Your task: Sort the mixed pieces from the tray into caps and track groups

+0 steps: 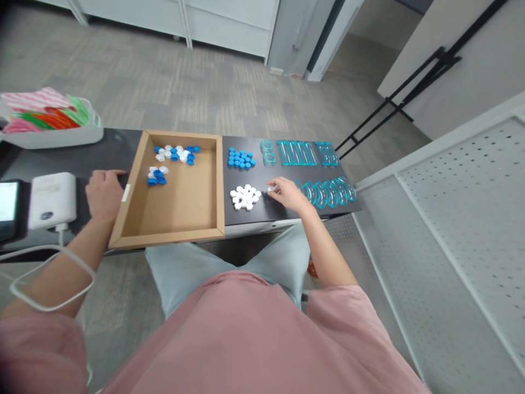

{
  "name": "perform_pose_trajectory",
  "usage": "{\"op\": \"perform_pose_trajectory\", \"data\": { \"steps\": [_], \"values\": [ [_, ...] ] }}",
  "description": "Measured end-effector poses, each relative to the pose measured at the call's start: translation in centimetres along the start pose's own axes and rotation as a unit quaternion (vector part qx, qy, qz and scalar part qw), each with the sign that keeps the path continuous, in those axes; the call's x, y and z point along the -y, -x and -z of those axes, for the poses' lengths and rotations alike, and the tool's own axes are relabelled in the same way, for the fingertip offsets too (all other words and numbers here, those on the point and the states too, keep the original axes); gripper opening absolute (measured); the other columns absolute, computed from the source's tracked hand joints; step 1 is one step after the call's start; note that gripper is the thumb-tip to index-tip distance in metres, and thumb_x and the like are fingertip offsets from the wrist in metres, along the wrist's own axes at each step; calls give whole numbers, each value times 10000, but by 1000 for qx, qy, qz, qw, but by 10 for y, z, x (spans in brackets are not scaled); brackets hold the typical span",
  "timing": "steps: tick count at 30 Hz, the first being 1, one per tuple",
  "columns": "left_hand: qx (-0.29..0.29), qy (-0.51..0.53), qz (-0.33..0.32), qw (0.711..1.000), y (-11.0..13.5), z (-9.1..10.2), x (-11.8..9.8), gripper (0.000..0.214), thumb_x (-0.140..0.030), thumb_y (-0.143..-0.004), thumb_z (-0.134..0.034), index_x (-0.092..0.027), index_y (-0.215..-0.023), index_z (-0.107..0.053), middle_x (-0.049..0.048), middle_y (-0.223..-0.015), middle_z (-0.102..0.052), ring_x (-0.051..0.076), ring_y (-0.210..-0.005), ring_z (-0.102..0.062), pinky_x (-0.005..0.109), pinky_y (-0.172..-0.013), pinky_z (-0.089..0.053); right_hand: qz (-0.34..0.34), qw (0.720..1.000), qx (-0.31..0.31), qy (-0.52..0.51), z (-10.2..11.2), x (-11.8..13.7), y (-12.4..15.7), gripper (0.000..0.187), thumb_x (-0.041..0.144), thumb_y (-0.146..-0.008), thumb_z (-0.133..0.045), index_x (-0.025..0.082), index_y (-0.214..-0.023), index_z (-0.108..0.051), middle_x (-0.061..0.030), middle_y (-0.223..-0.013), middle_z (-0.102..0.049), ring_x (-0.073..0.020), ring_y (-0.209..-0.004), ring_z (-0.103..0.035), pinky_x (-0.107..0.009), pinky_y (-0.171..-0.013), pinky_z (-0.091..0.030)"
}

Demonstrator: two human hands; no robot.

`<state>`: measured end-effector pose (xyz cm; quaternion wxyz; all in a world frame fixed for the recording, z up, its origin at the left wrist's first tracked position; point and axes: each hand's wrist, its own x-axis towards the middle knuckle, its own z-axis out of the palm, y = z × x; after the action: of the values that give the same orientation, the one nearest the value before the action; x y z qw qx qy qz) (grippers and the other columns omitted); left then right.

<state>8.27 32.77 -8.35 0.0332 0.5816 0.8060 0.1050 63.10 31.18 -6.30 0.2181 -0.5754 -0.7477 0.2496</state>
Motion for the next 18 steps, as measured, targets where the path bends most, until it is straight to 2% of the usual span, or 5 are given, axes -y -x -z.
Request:
{"op": "perform_pose_trajectory", "data": {
  "steps": [3, 7, 11, 14, 18],
  "values": [
    [-2, -3, 13, 1000, -1, -1, -1, 504, -203, -1129, -471, -135, -1569, -706, 243, -1557, -640, 408, -1427, -599, 543, -1223, -522, -13, 999, 15, -40, -22, -6, 22, 341, 271, -920, -851, 247, -1260, -861, -97, -1181, -840, -242, -863, -789, -441, -897, -702],
    [2, 1, 22, 1000, -3, -2, 0, 528, -198, -1110, -482, -118, -1579, -710, 248, -1571, -634, 412, -1453, -595, 554, -1264, -514, -20, 994, 13, -109, -48, -1, 38, 456, 342, -913, -854, 296, -1366, -825, -88, -1240, -816, -254, -863, -784, -438, -827, -691],
    [-15, 16, 20, 1000, -8, -7, 5, 503, -185, -1080, -518, -119, -1531, -734, 243, -1539, -636, 406, -1418, -610, 552, -1251, -533, -31, 989, -30, -138, -61, 3, 47, 558, 383, -872, -892, 331, -1419, -791, -89, -1299, -809, -290, -950, -795, -450, -836, -680],
    [-22, 20, 19, 999, -10, -10, 9, 495, -163, -1056, -528, -125, -1498, -748, 234, -1510, -638, 402, -1390, -615, 549, -1237, -547, -31, 987, -55, -145, -67, 4, 51, 554, 388, -887, -868, 308, -1427, -774, -86, -1221, -823, -299, -972, -791, -458, -869, -665],
    [-38, 28, 11, 999, -9, -11, 9, 457, -140, -1050, -522, -136, -1441, -759, 213, -1438, -642, 385, -1340, -617, 543, -1224, -548, -15, 987, -58, -151, -78, 8, 53, 528, 403, -907, -854, 287, -1414, -765, -74, -1146, -838, -294, -963, -788, -471, -928, -644]
  ]
}}
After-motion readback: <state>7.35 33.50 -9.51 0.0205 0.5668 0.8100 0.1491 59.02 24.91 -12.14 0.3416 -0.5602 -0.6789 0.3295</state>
